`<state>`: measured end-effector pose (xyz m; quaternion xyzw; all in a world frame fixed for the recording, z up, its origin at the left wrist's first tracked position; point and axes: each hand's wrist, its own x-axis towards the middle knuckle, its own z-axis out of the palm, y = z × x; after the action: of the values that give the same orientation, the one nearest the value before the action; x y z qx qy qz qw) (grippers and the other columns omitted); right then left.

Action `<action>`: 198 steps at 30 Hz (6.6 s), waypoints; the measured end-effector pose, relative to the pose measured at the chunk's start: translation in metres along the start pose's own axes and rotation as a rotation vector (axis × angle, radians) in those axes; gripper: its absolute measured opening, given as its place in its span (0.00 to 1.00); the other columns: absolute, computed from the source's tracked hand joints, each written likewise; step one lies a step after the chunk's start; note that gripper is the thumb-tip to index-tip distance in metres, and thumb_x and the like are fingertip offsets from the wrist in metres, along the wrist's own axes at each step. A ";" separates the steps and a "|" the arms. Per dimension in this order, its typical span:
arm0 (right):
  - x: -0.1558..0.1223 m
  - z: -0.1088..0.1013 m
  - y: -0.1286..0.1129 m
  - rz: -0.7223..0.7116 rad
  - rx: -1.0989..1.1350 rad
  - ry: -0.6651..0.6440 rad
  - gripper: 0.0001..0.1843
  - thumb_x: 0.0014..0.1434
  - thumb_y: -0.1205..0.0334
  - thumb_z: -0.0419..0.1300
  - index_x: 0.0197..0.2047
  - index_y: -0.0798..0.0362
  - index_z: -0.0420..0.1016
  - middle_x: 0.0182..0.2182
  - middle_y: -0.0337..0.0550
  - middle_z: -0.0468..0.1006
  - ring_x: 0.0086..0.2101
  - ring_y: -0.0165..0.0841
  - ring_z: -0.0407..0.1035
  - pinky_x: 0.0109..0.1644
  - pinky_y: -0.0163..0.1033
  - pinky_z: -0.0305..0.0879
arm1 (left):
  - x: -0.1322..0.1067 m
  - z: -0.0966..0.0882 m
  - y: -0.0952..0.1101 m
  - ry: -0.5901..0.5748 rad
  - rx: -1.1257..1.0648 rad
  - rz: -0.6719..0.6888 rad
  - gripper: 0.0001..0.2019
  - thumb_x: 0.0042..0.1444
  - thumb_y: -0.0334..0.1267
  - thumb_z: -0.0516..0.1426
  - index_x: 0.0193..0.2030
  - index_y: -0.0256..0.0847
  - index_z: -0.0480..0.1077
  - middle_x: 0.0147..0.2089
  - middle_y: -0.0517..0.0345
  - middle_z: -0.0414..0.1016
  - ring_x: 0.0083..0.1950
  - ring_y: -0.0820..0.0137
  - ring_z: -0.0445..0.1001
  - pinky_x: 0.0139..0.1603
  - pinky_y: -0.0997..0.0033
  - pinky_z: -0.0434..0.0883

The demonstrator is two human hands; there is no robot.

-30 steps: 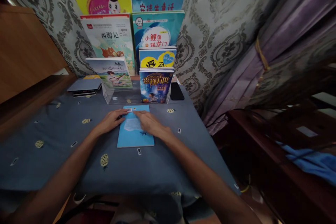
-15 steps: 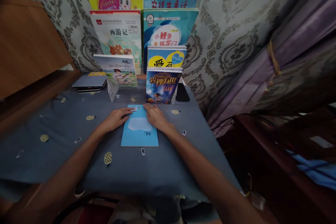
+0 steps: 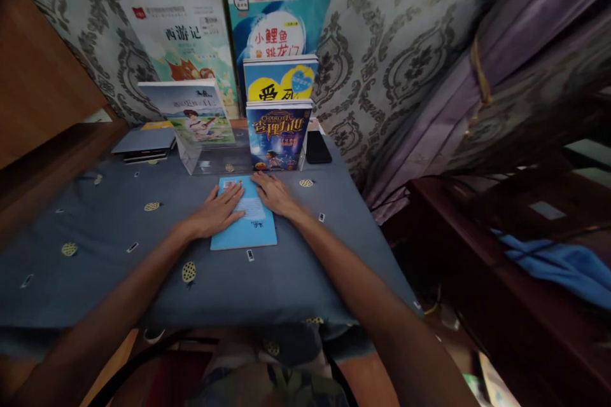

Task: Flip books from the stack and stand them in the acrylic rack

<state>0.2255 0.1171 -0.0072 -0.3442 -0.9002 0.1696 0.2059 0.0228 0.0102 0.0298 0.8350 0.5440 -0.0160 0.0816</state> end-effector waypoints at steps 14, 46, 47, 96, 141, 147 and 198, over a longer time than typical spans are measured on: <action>0.000 -0.004 0.007 -0.028 0.102 -0.024 0.26 0.68 0.68 0.46 0.67 0.50 0.66 0.69 0.45 0.63 0.70 0.37 0.51 0.73 0.55 0.49 | -0.026 0.004 0.061 -0.027 -0.150 0.445 0.31 0.70 0.55 0.46 0.76 0.50 0.46 0.78 0.57 0.46 0.79 0.65 0.41 0.77 0.53 0.37; -0.152 -0.038 -0.082 -0.099 -0.106 -0.183 0.38 0.65 0.40 0.56 0.72 0.47 0.58 0.72 0.54 0.55 0.70 0.50 0.50 0.71 0.66 0.49 | -0.089 0.035 0.043 0.198 -0.156 0.066 0.45 0.64 0.63 0.50 0.78 0.40 0.36 0.79 0.39 0.33 0.79 0.51 0.33 0.76 0.43 0.48; -0.156 -0.039 -0.085 -0.103 -0.099 -0.183 0.38 0.65 0.40 0.57 0.72 0.47 0.59 0.72 0.54 0.55 0.70 0.50 0.50 0.71 0.65 0.50 | -0.093 0.036 0.046 0.202 -0.157 0.072 0.45 0.64 0.63 0.50 0.78 0.41 0.35 0.79 0.40 0.33 0.79 0.51 0.34 0.76 0.43 0.48; -0.138 -0.044 -0.080 0.018 0.272 0.342 0.20 0.65 0.54 0.59 0.59 0.42 0.75 0.55 0.47 0.79 0.55 0.44 0.74 0.58 0.51 0.73 | -0.073 -0.043 0.056 0.596 -0.998 0.038 0.17 0.52 0.51 0.67 0.42 0.40 0.80 0.41 0.52 0.83 0.44 0.62 0.80 0.48 0.64 0.76; 0.142 -0.090 -0.108 -0.193 0.211 0.648 0.12 0.69 0.60 0.48 0.52 0.50 0.66 0.43 0.49 0.76 0.43 0.39 0.70 0.45 0.43 0.67 | 0.044 -0.161 -0.123 1.509 -0.803 -0.026 0.28 0.58 0.68 0.53 0.40 0.40 0.68 0.34 0.59 0.67 0.32 0.74 0.68 0.26 0.77 0.69; 0.149 -0.070 -0.094 -0.086 0.151 0.632 0.13 0.68 0.61 0.47 0.52 0.49 0.67 0.45 0.49 0.74 0.45 0.40 0.70 0.49 0.45 0.68 | 0.059 -0.145 -0.132 1.493 -0.721 -0.081 0.23 0.63 0.62 0.52 0.41 0.42 0.68 0.34 0.59 0.68 0.37 0.69 0.71 0.38 0.70 0.73; 0.136 -0.046 -0.102 0.337 0.032 0.410 0.24 0.63 0.63 0.53 0.61 0.63 0.65 0.54 0.63 0.74 0.53 0.46 0.72 0.53 0.44 0.69 | 0.067 -0.116 -0.126 1.276 -0.216 -0.461 0.08 0.66 0.38 0.47 0.43 0.41 0.65 0.43 0.46 0.72 0.49 0.56 0.72 0.54 0.55 0.69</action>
<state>0.0996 0.1468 0.1123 -0.5132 -0.7668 0.1427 0.3581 -0.0717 0.1383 0.1220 0.5310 0.6480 0.5163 -0.1777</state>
